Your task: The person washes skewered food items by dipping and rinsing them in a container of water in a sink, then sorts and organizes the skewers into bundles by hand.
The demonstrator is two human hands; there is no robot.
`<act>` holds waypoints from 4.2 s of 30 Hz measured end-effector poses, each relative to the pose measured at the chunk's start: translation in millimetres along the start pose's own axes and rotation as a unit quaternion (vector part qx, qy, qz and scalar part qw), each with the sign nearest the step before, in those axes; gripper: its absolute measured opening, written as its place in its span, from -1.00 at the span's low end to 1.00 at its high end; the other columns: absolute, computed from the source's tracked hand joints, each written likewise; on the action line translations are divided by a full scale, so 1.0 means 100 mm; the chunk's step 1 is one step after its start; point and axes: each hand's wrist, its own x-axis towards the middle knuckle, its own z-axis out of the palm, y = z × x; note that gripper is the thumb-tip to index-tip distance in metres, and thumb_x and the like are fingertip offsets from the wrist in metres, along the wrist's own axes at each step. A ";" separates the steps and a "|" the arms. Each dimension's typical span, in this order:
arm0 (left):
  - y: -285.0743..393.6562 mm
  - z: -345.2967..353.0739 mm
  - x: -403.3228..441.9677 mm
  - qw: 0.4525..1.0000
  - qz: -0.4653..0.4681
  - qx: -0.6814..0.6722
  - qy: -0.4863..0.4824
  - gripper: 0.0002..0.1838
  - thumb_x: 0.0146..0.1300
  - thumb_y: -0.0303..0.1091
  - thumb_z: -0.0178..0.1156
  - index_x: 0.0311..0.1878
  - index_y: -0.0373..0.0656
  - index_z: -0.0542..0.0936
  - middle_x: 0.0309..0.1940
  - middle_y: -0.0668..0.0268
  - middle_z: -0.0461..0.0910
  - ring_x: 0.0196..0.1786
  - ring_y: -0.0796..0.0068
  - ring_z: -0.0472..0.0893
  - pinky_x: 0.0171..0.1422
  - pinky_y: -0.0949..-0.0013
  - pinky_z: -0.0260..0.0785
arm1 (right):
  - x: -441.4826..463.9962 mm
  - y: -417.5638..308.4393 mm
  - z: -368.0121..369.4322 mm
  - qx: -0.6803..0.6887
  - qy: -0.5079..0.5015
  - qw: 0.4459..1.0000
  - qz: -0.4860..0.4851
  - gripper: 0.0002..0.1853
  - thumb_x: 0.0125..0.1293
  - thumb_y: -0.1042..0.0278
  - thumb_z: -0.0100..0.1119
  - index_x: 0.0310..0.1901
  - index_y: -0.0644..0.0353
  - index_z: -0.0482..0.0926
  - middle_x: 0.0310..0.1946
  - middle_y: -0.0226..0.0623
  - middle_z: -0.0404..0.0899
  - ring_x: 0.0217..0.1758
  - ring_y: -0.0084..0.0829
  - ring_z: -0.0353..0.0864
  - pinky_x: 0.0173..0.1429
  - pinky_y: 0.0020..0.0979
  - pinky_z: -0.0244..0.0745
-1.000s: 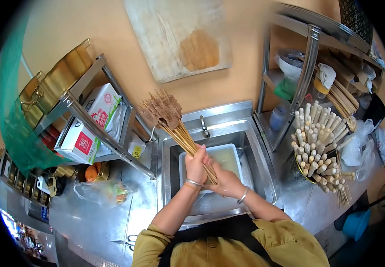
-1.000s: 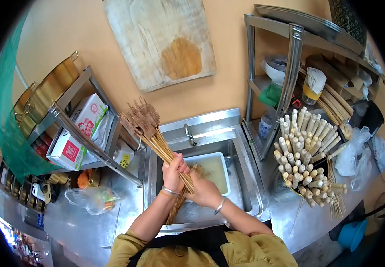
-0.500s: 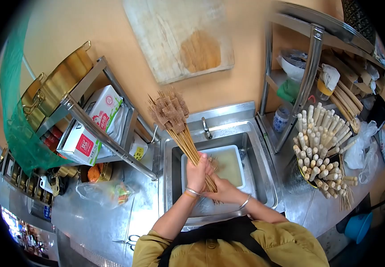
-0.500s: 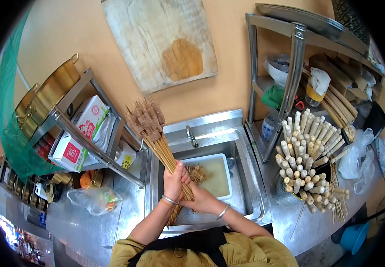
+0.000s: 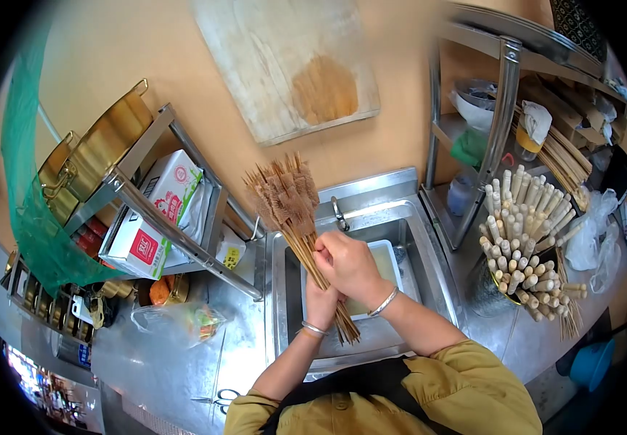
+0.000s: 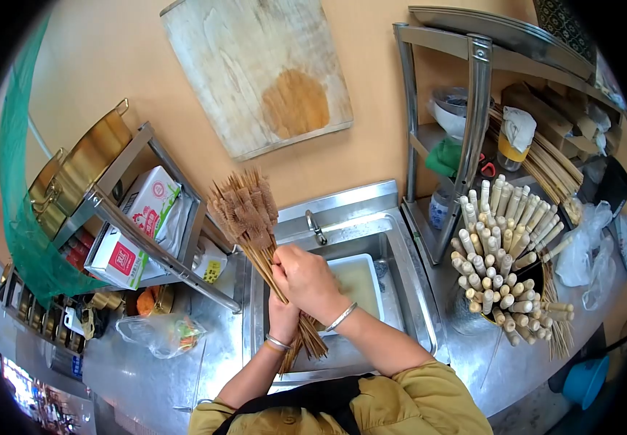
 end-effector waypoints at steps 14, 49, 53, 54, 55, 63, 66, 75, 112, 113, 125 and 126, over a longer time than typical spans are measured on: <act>-0.24 -0.17 0.01 0.994 -0.024 -0.069 -0.087 -0.82 0.21 -0.46 0.11 -0.20 -0.21 0.32 -0.64 0.39 0.37 -0.68 0.61 0.36 -0.64 0.55 0.18 | 0.06 -0.03 0.02 0.128 0.060 0.988 0.060 -0.88 0.02 0.52 0.20 -0.45 0.28 0.43 -0.57 -0.26 0.46 -0.54 -0.46 0.46 -0.41 -0.46 0.38; -0.03 -0.35 -0.05 0.850 -0.247 -0.364 -0.291 -0.90 0.17 -0.47 0.05 -0.35 -0.16 0.31 -0.76 0.50 0.19 -0.81 0.77 0.15 -0.74 0.64 0.04 | 0.46 0.21 -0.26 0.031 0.161 0.979 -0.117 -0.73 0.02 0.55 0.18 -0.17 0.28 0.49 -0.25 -0.16 0.47 -0.14 -0.16 0.44 -0.05 -0.29 0.38; -0.03 -0.35 -0.09 0.844 -0.248 -0.366 -0.304 -0.89 0.16 -0.47 0.05 -0.34 -0.15 0.30 -0.76 0.50 0.19 -0.81 0.77 0.15 -0.74 0.65 0.03 | 0.49 0.21 -0.29 0.019 0.122 0.984 -0.131 -0.77 -0.01 0.55 0.19 -0.24 0.27 0.51 -0.31 -0.19 0.48 -0.19 -0.18 0.44 -0.09 -0.30 0.38; -0.03 -0.35 -0.11 0.845 -0.251 -0.360 -0.305 -0.89 0.16 -0.47 0.05 -0.34 -0.15 0.30 -0.76 0.50 0.19 -0.81 0.78 0.15 -0.74 0.65 0.03 | 0.48 0.22 -0.28 0.020 0.122 0.984 -0.132 -0.77 -0.01 0.55 0.19 -0.24 0.27 0.51 -0.31 -0.19 0.48 -0.19 -0.18 0.44 -0.09 -0.30 0.38; -0.04 -0.35 -0.12 0.844 -0.255 -0.362 -0.303 -0.89 0.16 -0.47 0.05 -0.34 -0.15 0.30 -0.76 0.50 0.19 -0.81 0.78 0.15 -0.75 0.65 0.03 | 0.46 0.23 -0.28 0.019 0.106 0.986 -0.126 -0.79 -0.01 0.56 0.19 -0.26 0.27 0.51 -0.33 -0.20 0.48 -0.20 -0.17 0.44 -0.09 -0.29 0.38; -0.06 -0.37 -0.07 0.843 -0.254 -0.365 -0.303 -0.90 0.17 -0.47 0.04 -0.33 -0.14 0.31 -0.76 0.50 0.19 -0.81 0.76 0.14 -0.74 0.65 0.02 | 0.31 0.13 -0.27 0.028 0.141 0.985 -0.100 -0.73 0.00 0.54 0.19 -0.19 0.28 0.50 -0.24 -0.19 0.43 -0.14 -0.17 0.43 -0.06 -0.30 0.37; -0.02 -0.36 -0.05 0.864 -0.244 -0.338 -0.283 -0.91 0.17 -0.48 0.04 -0.31 -0.14 0.32 -0.76 0.50 0.19 -0.80 0.75 0.14 -0.74 0.65 0.02 | 0.17 0.23 -0.24 0.043 0.093 0.989 -0.108 -0.66 0.02 0.51 0.19 -0.10 0.28 0.48 -0.14 -0.16 0.41 -0.07 -0.19 0.43 -0.01 -0.32 0.37; 0.06 -0.25 0.14 0.974 -0.089 -0.184 -0.100 -0.90 0.19 -0.46 0.07 -0.29 -0.12 0.35 -0.72 0.51 0.19 -0.77 0.74 0.14 -0.73 0.65 0.02 | -1.28 0.61 0.42 0.486 -0.256 0.821 0.155 -0.68 0.12 0.38 0.21 -0.14 0.24 0.34 -0.39 -0.37 0.46 -0.32 -0.60 0.45 -0.27 -0.51 0.43; 0.02 -1.89 -2.43 0.967 -0.140 0.118 0.178 -0.80 0.25 -0.22 0.08 -0.44 -0.02 0.35 -0.71 0.57 0.21 -0.74 0.72 0.18 -0.68 0.56 -0.02 | -3.63 -0.11 -1.29 0.050 -0.312 0.932 0.180 -0.71 0.11 0.28 0.19 -0.19 0.28 0.49 -0.33 -0.14 0.55 -0.26 -0.25 0.57 -0.16 -0.37 0.46; 0.06 -1.88 -2.58 0.964 -0.133 0.114 0.198 -0.77 0.25 -0.23 0.09 -0.47 0.01 0.29 -0.74 0.58 0.16 -0.74 0.75 0.13 -0.70 0.59 -0.07 | -3.73 0.01 -1.57 0.013 -0.252 0.946 0.202 -0.74 0.11 0.31 0.18 -0.20 0.28 0.50 -0.35 -0.16 0.56 -0.28 -0.26 0.58 -0.18 -0.38 0.47; 0.53 -0.77 -3.66 0.953 -0.179 0.150 0.194 -0.88 0.24 -0.29 0.08 -0.38 -0.03 0.37 -0.65 0.54 0.23 -0.64 0.72 0.18 -0.61 0.58 -0.04 | -3.79 1.61 -4.39 -0.486 0.028 0.736 0.470 -0.44 -0.08 0.31 0.25 0.02 0.31 0.38 0.08 0.07 0.30 0.24 -0.03 0.20 0.30 -0.22 0.14; 0.51 -0.64 -3.66 0.952 -0.179 0.150 0.198 -0.88 0.24 -0.29 0.08 -0.38 -0.03 0.37 -0.65 0.54 0.23 -0.64 0.72 0.18 -0.61 0.58 -0.04 | -3.84 1.75 -4.53 -0.484 0.025 0.739 0.468 -0.44 -0.08 0.31 0.25 0.02 0.31 0.38 0.08 0.07 0.30 0.24 -0.03 0.20 0.30 -0.22 0.14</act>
